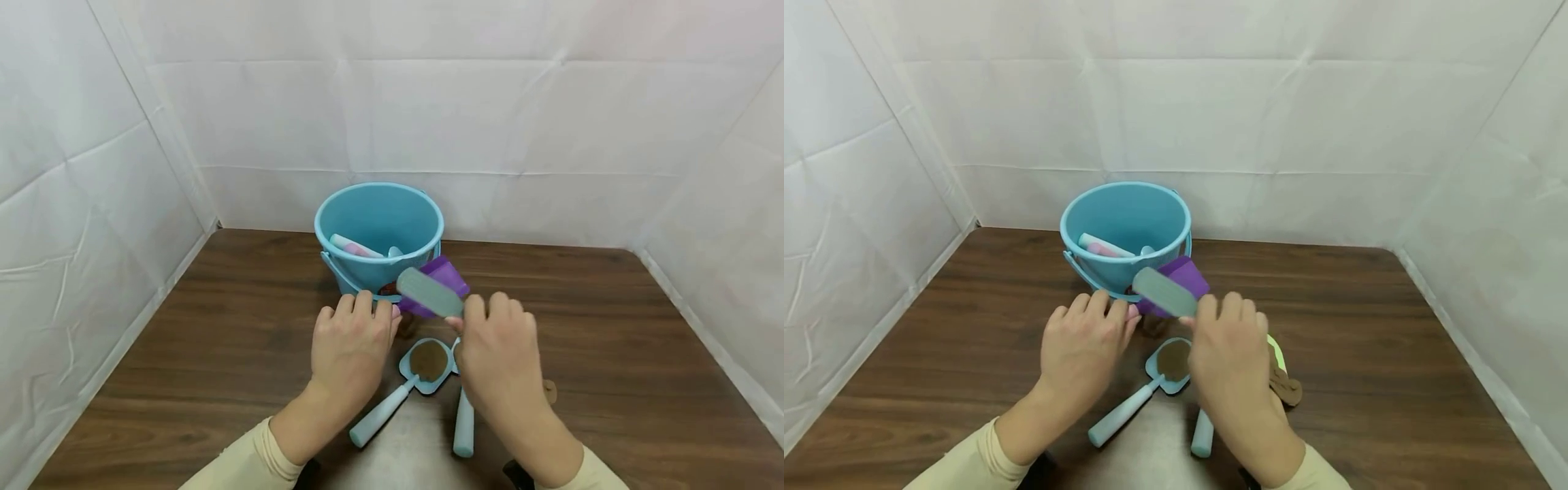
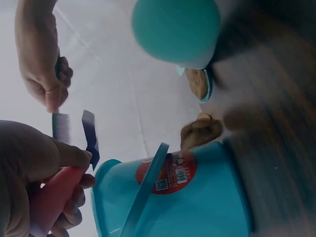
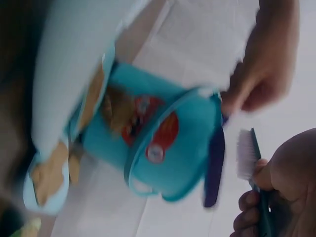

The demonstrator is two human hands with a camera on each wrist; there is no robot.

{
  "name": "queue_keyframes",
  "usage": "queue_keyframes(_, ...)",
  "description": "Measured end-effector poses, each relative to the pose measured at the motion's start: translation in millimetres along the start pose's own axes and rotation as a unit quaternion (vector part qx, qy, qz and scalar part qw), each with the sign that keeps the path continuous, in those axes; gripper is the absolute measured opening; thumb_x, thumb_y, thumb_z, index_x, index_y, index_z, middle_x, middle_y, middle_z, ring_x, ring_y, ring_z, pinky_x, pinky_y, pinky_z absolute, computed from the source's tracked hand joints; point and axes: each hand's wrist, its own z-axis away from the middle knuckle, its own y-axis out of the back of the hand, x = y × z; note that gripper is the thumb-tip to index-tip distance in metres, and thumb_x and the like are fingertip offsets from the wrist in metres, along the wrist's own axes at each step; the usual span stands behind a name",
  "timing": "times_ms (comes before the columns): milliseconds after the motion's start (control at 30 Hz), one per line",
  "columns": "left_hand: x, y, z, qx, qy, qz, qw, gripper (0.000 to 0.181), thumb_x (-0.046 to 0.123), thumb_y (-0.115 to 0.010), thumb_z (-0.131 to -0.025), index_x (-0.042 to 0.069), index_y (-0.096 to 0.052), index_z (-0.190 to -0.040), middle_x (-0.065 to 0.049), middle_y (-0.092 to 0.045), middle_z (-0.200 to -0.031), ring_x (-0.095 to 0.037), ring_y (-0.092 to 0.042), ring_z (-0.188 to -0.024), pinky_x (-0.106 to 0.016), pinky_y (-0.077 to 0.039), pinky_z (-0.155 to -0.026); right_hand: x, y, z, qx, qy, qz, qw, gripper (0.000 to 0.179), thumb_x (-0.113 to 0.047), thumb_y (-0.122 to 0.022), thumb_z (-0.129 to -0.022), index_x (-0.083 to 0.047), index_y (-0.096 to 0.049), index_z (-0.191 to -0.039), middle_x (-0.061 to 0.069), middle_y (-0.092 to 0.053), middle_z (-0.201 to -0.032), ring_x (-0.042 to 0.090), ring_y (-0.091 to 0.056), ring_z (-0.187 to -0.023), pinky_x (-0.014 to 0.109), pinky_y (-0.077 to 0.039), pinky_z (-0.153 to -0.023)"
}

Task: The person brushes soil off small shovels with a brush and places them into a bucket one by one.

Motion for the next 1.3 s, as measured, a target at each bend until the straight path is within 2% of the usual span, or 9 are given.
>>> queue_keyframes(100,-0.7,3.1,-1.0,0.005,0.005,0.002,1.0,0.035,0.038,-0.076,-0.092,0.01,-0.065,-0.073,-0.005,-0.049,-0.066,-0.022,-0.051,-0.059,-0.032,-0.032,-0.047,-10.9,-3.5,4.6,0.0,0.02,0.008,0.9998,0.051,-0.042,-0.034,-0.108,-0.005,-0.039,-0.073,0.007,-0.03,-0.065,0.022,-0.03,-0.054,0.033,-0.023,-0.051)
queue_keyframes(233,-1.2,6.3,-1.8,0.005,0.005,-0.004,1.0,0.036,0.04,-0.071,-0.095,0.01,-0.065,-0.074,-0.005,-0.049,-0.066,-0.022,-0.05,-0.059,-0.032,-0.032,-0.048,-11.4,-7.1,6.2,0.011,0.014,0.029,0.9994,0.054,-0.045,-0.028,-0.107,-0.006,-0.037,-0.072,0.007,-0.028,-0.064,0.022,-0.028,-0.053,0.033,-0.022,-0.051)
queue_keyframes(333,-1.7,6.9,-2.9,0.01,0.003,-0.007,0.9999,0.037,0.039,-0.068,-0.097,0.01,-0.065,-0.075,-0.005,-0.049,-0.067,-0.022,-0.05,-0.06,-0.031,-0.032,-0.049,-3.9,-7.4,4.3,0.01,-0.001,0.034,0.9994,0.05,-0.041,-0.04,-0.107,-0.005,-0.038,-0.072,0.008,-0.029,-0.065,0.023,-0.03,-0.053,0.033,-0.023,-0.051)
queue_keyframes(467,-1.6,6.7,-1.6,0.015,0.007,-0.006,0.9998,0.035,0.036,-0.071,-0.095,0.01,-0.063,-0.073,-0.005,-0.048,-0.066,-0.021,-0.048,-0.059,-0.031,-0.03,-0.048,13.2,-6.6,0.3,-0.002,-0.047,0.038,0.9981,0.043,-0.034,-0.058,-0.101,-0.003,-0.042,-0.075,0.011,-0.034,-0.066,0.029,-0.037,-0.055,0.037,-0.028,-0.051)
queue_keyframes(567,-1.2,6.3,-1.1,0.009,0.008,-0.007,0.9999,0.035,0.037,-0.073,-0.094,0.01,-0.064,-0.073,-0.005,-0.048,-0.065,-0.021,-0.048,-0.058,-0.03,-0.029,-0.048,28.7,-6.5,-5.1,0.005,-0.083,0.047,0.9954,0.042,-0.032,-0.062,-0.099,-0.001,-0.043,-0.077,0.014,-0.036,-0.068,0.034,-0.04,-0.056,0.041,-0.031,-0.051)
queue_keyframes(700,0.1,5.6,-1.6,-0.011,0.008,-0.007,0.9999,0.034,0.04,-0.072,-0.094,0.011,-0.067,-0.075,-0.004,-0.051,-0.065,-0.02,-0.05,-0.058,-0.03,-0.031,-0.047,40.4,-4.7,-8.4,0.02,-0.096,0.046,0.9941,0.043,-0.029,-0.062,-0.1,0.0,-0.041,-0.076,0.016,-0.036,-0.068,0.036,-0.038,-0.056,0.044,-0.031,-0.051)
queue_keyframes(867,-0.8,4.5,-0.7,-0.017,0.017,-0.011,0.9997,0.034,0.04,-0.075,-0.091,0.012,-0.067,-0.075,-0.005,-0.053,-0.066,-0.021,-0.054,-0.06,-0.031,-0.034,-0.048,27.4,-0.2,-2.1,0.004,-0.067,0.027,0.9974,0.043,-0.033,-0.058,-0.102,-0.001,-0.041,-0.078,0.013,-0.034,-0.071,0.032,-0.036,-0.057,0.04,-0.029,-0.051)
queue_keyframes(1133,-1.8,4.6,-1.9,-0.001,0.018,0.001,0.9998,0.034,0.04,-0.08,-0.087,0.011,-0.066,-0.073,-0.005,-0.053,-0.066,-0.022,-0.054,-0.059,-0.032,-0.034,-0.047,-12.1,-0.6,11.0,0.013,0.024,0.018,0.9995,0.055,-0.046,-0.025,-0.108,-0.006,-0.036,-0.072,0.005,-0.026,-0.067,0.02,-0.027,-0.053,0.03,-0.021,-0.049)
queue_keyframes(1300,-1.8,5.8,-2.9,0.021,0.014,0.002,0.9997,0.034,0.038,-0.077,-0.09,0.011,-0.065,-0.073,-0.005,-0.052,-0.065,-0.022,-0.053,-0.058,-0.032,-0.033,-0.047,-10.8,-3.1,11.2,0.009,0.019,0.038,0.9991,0.056,-0.047,-0.02,-0.108,-0.006,-0.035,-0.073,0.005,-0.023,-0.067,0.02,-0.026,-0.053,0.031,-0.022,-0.049)
